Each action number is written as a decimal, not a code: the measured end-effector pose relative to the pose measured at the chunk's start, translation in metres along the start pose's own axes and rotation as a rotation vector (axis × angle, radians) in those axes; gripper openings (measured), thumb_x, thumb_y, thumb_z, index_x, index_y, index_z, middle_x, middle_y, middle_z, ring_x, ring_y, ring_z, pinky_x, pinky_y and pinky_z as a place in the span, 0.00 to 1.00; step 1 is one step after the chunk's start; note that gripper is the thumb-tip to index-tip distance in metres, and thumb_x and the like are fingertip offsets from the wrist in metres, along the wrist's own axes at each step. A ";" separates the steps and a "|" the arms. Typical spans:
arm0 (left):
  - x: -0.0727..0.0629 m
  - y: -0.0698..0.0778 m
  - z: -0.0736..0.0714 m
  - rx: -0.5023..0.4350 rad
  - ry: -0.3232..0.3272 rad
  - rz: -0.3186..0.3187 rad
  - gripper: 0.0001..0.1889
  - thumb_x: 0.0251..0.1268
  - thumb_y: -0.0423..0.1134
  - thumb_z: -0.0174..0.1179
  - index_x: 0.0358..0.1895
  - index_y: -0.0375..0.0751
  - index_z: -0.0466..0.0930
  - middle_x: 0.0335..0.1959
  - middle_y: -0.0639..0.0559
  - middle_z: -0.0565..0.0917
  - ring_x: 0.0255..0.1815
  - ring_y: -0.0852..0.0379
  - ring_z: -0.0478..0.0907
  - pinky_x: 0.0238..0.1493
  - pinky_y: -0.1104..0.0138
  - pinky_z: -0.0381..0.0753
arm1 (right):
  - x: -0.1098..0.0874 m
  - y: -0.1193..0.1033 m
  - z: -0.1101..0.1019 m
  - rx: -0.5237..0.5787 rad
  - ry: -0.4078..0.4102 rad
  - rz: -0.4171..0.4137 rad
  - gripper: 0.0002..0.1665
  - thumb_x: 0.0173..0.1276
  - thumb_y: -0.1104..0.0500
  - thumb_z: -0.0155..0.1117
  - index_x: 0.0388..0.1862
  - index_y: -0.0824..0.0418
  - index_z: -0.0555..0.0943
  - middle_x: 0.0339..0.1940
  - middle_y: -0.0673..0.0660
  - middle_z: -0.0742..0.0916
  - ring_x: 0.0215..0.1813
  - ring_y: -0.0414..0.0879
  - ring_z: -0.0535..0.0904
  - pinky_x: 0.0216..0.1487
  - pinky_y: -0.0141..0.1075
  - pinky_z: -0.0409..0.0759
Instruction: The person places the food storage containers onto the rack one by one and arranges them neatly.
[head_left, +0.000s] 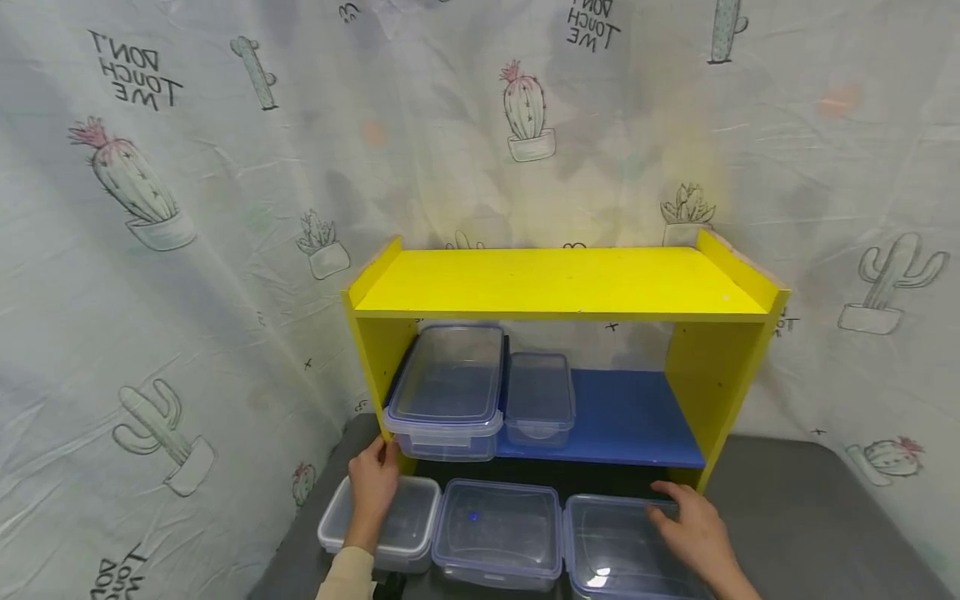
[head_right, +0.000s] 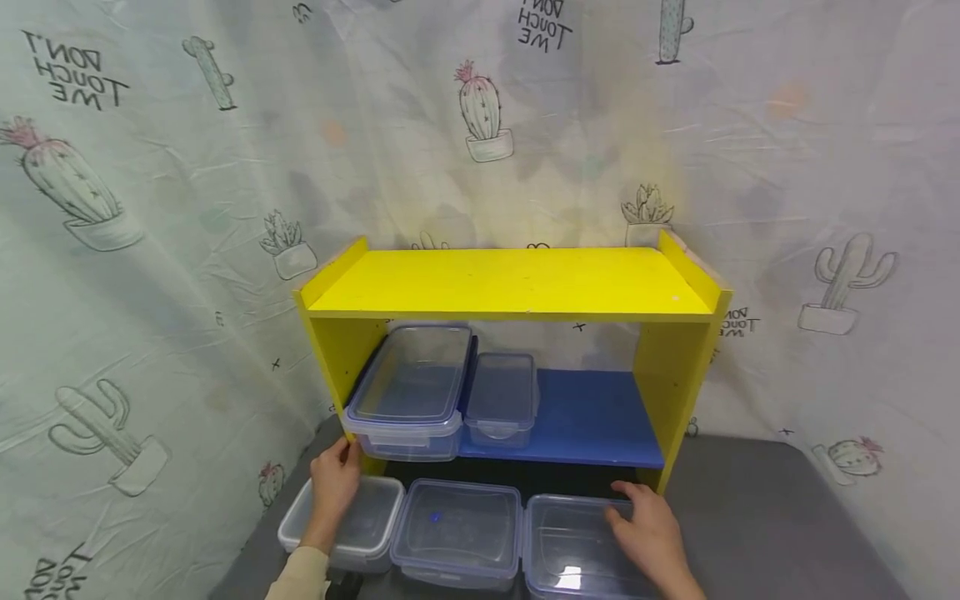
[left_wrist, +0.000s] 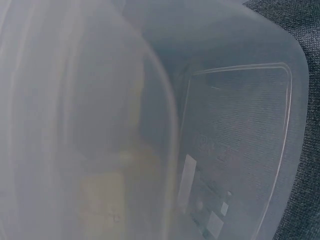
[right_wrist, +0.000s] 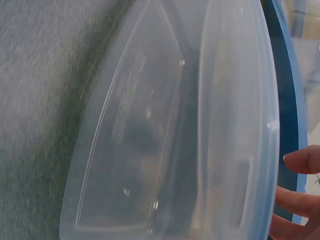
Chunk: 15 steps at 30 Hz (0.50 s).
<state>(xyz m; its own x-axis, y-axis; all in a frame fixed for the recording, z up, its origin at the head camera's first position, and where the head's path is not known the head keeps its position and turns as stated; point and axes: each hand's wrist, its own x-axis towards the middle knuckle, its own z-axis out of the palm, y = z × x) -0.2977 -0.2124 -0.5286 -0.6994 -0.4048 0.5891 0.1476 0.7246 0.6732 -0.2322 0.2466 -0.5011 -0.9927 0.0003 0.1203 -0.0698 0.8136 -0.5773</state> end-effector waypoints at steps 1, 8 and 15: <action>0.000 0.000 0.001 -0.002 0.003 -0.002 0.11 0.62 0.33 0.61 0.20 0.42 0.75 0.12 0.54 0.71 0.15 0.61 0.61 0.20 0.68 0.60 | 0.000 0.003 -0.001 -0.012 -0.002 0.001 0.24 0.63 0.55 0.65 0.57 0.62 0.80 0.55 0.70 0.82 0.56 0.70 0.77 0.47 0.60 0.76; 0.001 0.000 -0.001 0.002 -0.017 -0.018 0.11 0.63 0.34 0.61 0.22 0.42 0.76 0.13 0.53 0.72 0.15 0.61 0.62 0.20 0.68 0.61 | 0.002 0.021 -0.002 0.025 -0.034 0.058 0.24 0.65 0.53 0.63 0.58 0.61 0.80 0.56 0.72 0.81 0.53 0.69 0.79 0.47 0.58 0.76; 0.000 0.002 -0.001 -0.011 -0.024 -0.024 0.10 0.63 0.34 0.60 0.22 0.41 0.77 0.13 0.53 0.73 0.15 0.61 0.62 0.20 0.68 0.62 | 0.016 0.054 0.001 0.129 -0.237 0.160 0.35 0.69 0.41 0.57 0.64 0.65 0.73 0.64 0.75 0.75 0.59 0.74 0.72 0.49 0.59 0.74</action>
<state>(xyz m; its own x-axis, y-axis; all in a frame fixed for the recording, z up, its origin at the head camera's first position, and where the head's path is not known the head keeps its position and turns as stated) -0.2964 -0.2119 -0.5269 -0.7193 -0.4087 0.5618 0.1377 0.7087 0.6919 -0.2518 0.2898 -0.5307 -0.9863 -0.0257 -0.1627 0.0920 0.7335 -0.6735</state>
